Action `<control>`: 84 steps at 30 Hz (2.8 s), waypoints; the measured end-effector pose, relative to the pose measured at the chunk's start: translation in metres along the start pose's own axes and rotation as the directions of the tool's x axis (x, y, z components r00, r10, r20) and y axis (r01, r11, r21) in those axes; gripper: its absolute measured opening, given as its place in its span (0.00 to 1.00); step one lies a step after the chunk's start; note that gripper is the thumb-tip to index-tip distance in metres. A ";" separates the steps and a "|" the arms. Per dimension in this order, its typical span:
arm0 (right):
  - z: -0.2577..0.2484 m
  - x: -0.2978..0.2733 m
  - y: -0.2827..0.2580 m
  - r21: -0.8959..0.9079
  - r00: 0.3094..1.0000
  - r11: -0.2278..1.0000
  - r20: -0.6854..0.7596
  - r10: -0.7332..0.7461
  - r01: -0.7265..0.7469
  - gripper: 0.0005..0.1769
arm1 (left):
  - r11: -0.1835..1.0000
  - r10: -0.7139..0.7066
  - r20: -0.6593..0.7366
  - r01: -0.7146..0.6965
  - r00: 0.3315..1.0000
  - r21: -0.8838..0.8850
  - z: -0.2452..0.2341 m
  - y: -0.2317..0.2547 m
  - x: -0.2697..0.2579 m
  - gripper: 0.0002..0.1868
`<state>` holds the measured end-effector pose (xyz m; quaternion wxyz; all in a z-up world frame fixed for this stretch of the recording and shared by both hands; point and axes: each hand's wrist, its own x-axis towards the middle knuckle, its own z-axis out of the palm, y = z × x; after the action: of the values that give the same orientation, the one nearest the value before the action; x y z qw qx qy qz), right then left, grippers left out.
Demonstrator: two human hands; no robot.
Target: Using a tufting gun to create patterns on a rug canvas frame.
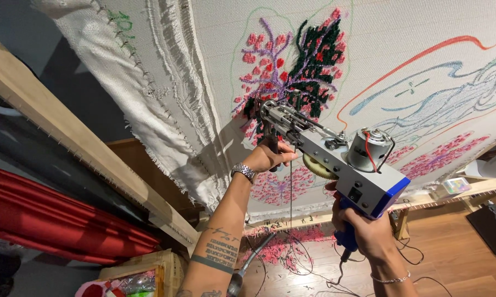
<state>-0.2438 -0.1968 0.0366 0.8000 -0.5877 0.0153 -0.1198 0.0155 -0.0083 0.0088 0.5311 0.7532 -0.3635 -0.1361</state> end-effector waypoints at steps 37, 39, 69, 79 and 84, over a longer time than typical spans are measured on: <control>0.046 0.013 0.035 -0.167 0.984 0.984 -0.152 -0.095 0.069 0.14 | 0.941 -0.215 -0.219 0.142 0.952 -0.306 -0.015 -0.064 0.041 0.10; 0.041 0.012 0.034 -0.150 0.990 0.987 -0.112 -0.082 0.065 0.17 | 0.945 -0.288 -0.214 0.240 0.934 -0.224 -0.014 -0.078 0.043 0.14; -0.018 -0.015 -0.002 -0.060 0.999 0.997 -0.025 -0.043 0.041 0.21 | 0.951 -0.147 -0.007 0.140 0.989 -0.275 0.020 0.016 -0.008 0.16; -0.018 -0.008 0.004 -0.037 0.999 0.999 -0.041 -0.033 0.032 0.20 | 0.946 -0.198 -0.003 0.190 0.980 -0.264 0.017 0.020 -0.004 0.16; -0.012 -0.006 0.005 -0.006 0.996 1.000 -0.086 0.000 0.000 0.18 | 0.947 -0.225 -0.016 0.215 0.974 -0.239 0.017 0.017 0.002 0.18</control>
<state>-0.2505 -0.2058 0.0274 0.7969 -0.5842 0.0501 -0.1451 -0.0002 -0.0246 0.0179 0.6060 0.7233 -0.2470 -0.2205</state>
